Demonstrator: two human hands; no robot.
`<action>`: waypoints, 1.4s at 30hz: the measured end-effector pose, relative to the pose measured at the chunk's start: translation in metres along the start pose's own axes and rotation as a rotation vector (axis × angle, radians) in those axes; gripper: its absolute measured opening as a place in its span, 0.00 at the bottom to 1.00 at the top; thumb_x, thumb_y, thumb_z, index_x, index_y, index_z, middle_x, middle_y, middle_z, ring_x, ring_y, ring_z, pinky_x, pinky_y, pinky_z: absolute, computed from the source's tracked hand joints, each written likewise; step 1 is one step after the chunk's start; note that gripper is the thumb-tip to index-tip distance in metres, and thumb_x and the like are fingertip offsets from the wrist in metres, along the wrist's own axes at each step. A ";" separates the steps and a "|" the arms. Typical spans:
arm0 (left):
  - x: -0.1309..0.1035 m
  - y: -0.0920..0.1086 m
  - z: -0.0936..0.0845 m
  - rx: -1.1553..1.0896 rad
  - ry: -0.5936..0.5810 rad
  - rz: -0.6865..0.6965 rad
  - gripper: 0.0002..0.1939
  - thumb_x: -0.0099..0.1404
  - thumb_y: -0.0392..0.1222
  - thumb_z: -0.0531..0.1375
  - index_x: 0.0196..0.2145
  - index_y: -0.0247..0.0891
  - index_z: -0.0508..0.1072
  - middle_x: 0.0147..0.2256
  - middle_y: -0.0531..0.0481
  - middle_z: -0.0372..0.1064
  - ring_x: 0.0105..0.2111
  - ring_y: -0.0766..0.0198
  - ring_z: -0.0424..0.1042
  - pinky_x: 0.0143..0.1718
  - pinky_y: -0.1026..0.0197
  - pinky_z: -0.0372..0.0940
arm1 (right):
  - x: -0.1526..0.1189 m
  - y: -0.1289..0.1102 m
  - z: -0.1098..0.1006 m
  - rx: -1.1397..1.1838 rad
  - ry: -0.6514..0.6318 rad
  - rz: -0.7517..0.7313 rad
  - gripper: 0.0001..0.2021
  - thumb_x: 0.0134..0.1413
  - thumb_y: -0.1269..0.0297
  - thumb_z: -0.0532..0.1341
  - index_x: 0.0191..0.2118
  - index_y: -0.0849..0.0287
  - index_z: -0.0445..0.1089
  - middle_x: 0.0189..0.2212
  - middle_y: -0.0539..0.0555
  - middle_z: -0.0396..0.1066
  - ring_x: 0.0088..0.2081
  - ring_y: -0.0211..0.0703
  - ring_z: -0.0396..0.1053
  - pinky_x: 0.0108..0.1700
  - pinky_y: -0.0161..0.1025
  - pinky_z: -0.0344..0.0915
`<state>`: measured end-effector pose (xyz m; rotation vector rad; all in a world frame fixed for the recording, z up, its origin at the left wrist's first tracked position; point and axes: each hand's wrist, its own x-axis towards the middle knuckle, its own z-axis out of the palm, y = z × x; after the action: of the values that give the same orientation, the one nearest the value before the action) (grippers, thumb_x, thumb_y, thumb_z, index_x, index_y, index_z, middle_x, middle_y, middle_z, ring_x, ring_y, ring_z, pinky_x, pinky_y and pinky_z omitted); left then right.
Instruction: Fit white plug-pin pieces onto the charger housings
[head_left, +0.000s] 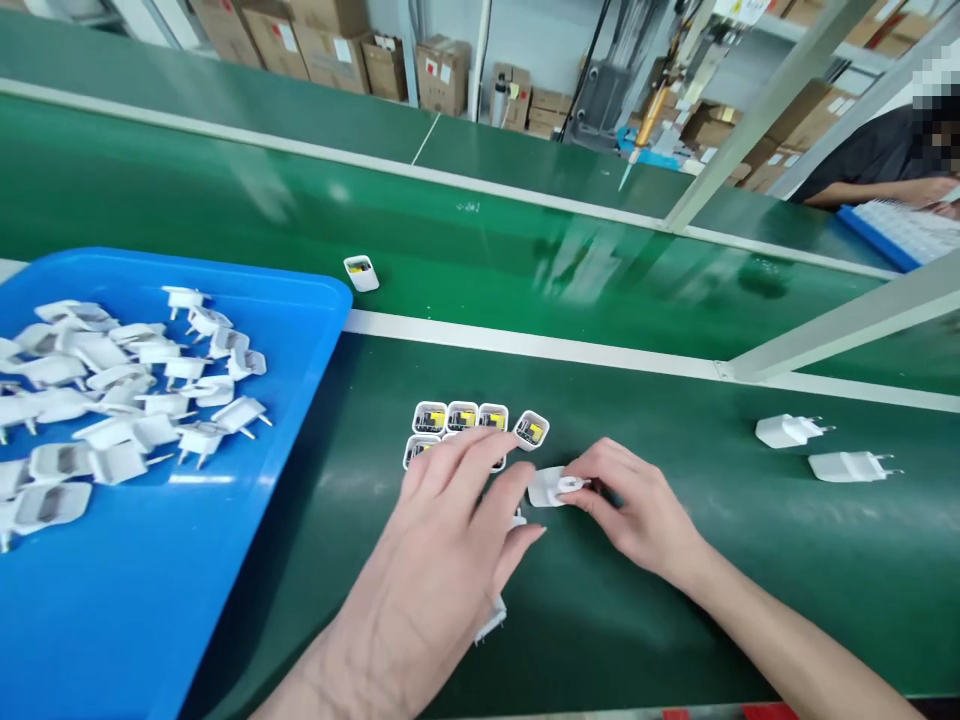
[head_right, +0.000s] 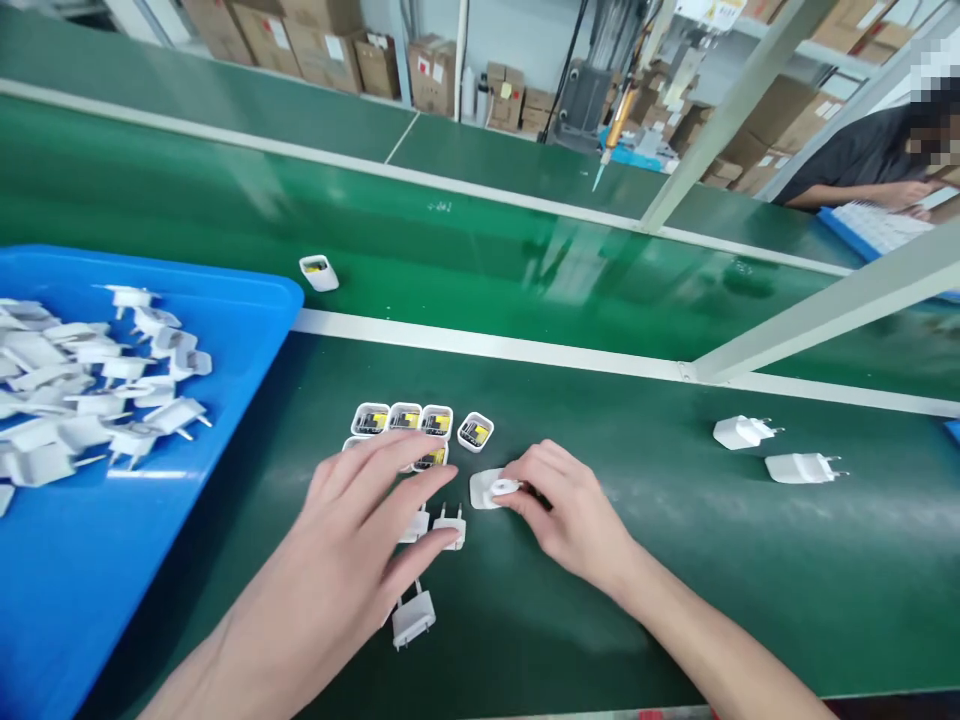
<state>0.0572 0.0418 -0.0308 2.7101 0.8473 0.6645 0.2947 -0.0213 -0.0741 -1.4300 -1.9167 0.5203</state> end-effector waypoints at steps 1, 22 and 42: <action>-0.004 0.000 -0.005 0.004 0.018 0.013 0.10 0.77 0.38 0.56 0.53 0.36 0.71 0.56 0.40 0.69 0.56 0.48 0.68 0.54 0.44 0.63 | -0.005 0.002 -0.007 -0.021 0.003 0.045 0.03 0.71 0.66 0.61 0.43 0.55 0.73 0.36 0.53 0.75 0.36 0.43 0.70 0.38 0.40 0.68; -0.032 -0.031 0.030 0.188 -0.084 0.124 0.13 0.75 0.33 0.50 0.40 0.37 0.74 0.39 0.43 0.71 0.38 0.49 0.73 0.38 0.48 0.66 | -0.052 0.005 -0.077 -0.459 0.342 0.288 0.10 0.71 0.56 0.59 0.49 0.55 0.72 0.32 0.50 0.68 0.31 0.41 0.67 0.36 0.39 0.66; 0.056 -0.040 0.026 0.204 -0.098 0.081 0.19 0.68 0.39 0.69 0.54 0.31 0.75 0.62 0.35 0.67 0.65 0.40 0.62 0.62 0.39 0.63 | 0.038 0.015 -0.024 0.648 0.181 0.264 0.13 0.63 0.58 0.69 0.43 0.55 0.65 0.43 0.53 0.74 0.35 0.39 0.77 0.35 0.40 0.80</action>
<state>0.0912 0.1045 -0.0473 2.9448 0.8267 0.4794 0.3162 0.0177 -0.0570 -1.2385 -1.2508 0.9917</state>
